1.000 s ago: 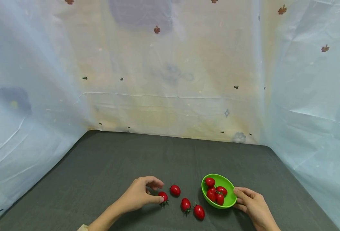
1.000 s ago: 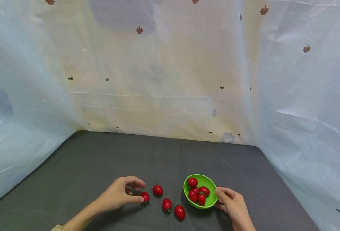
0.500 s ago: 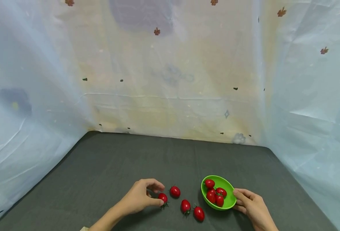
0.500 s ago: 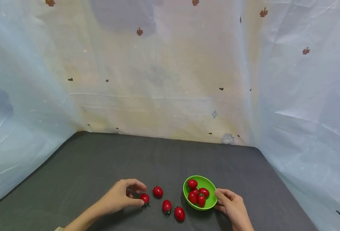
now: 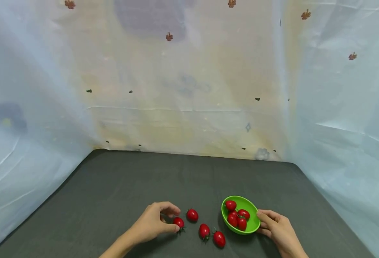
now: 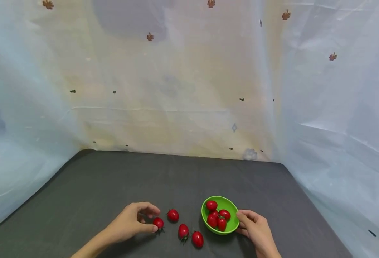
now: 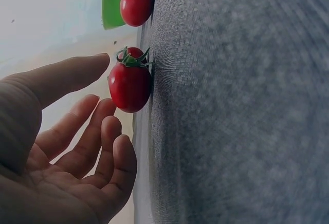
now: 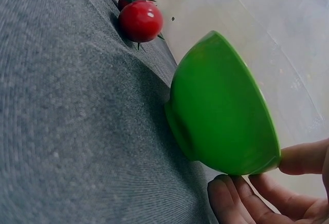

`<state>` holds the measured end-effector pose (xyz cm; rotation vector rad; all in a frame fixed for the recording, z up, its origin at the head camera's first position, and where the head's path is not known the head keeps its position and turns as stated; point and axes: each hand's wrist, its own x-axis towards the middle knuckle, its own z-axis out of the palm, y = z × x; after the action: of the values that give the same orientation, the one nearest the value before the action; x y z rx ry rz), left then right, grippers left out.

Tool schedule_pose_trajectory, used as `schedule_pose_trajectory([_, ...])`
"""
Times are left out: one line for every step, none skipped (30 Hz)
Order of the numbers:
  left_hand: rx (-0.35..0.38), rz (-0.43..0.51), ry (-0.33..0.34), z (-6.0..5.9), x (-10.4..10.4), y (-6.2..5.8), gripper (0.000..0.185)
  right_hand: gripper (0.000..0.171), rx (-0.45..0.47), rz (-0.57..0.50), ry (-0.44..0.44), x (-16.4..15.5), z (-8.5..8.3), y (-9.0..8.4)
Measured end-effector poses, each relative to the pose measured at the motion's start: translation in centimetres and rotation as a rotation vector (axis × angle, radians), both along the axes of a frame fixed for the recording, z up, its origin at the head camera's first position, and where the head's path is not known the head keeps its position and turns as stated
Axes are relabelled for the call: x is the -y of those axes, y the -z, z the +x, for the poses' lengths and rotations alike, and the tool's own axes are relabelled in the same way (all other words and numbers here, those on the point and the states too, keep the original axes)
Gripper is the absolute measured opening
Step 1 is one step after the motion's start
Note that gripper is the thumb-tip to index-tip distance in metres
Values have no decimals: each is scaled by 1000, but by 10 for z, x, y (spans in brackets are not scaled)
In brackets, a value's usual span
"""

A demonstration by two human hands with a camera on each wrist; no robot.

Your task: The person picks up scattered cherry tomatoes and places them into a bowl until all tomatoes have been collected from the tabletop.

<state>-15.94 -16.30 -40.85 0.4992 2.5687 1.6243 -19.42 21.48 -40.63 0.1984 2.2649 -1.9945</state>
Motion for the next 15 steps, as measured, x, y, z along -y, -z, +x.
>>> schedule_pose_trajectory([0,1,1,-1,-1,0,38,46,-1,0,1,-1,0,0])
schedule_pose_trajectory([-3,-2,3,-2,-2,-1,38,45,0,0,8,-1,0,0])
schedule_pose_trajectory([-5,-4,5,-2,-2,0,37,45,0,-1,10,-2,0,1])
schedule_pose_trajectory([-5,-7,5,-3,-2,0,37,45,2,-2,15,-2,0,2])
schedule_pose_trajectory([-4,-10,6,-3,-3,1,38,45,2,-5,15,-2,0,2])
schedule_pose_trajectory([0,-13,8,-2,-2,2,38,46,4,-5,16,-1,1,3])
schedule_pose_trajectory([3,-17,9,-2,-2,3,38,45,8,-5,20,-1,1,5])
schedule_pose_trajectory([6,-19,9,-1,-1,4,38,43,9,-7,23,0,2,6])
schedule_pose_trajectory([10,-20,9,-1,-1,5,38,43,7,-8,23,0,2,7])
schedule_pose_trajectory([11,-23,8,0,-1,6,38,43,7,-11,27,1,2,7])
schedule_pose_trajectory([10,-24,6,0,-1,6,37,42,6,-11,28,1,1,7])
schedule_pose_trajectory([9,-24,4,0,-1,6,37,42,2,-9,28,1,1,7])
schedule_pose_trajectory([6,-25,1,-1,-1,6,37,41,1,-6,32,2,1,6])
schedule_pose_trajectory([2,-29,-2,-1,-1,6,36,41,1,-6,34,2,0,6])
schedule_pose_trajectory([-1,-32,-6,-2,-1,6,36,41,0,-4,35,2,0,5])
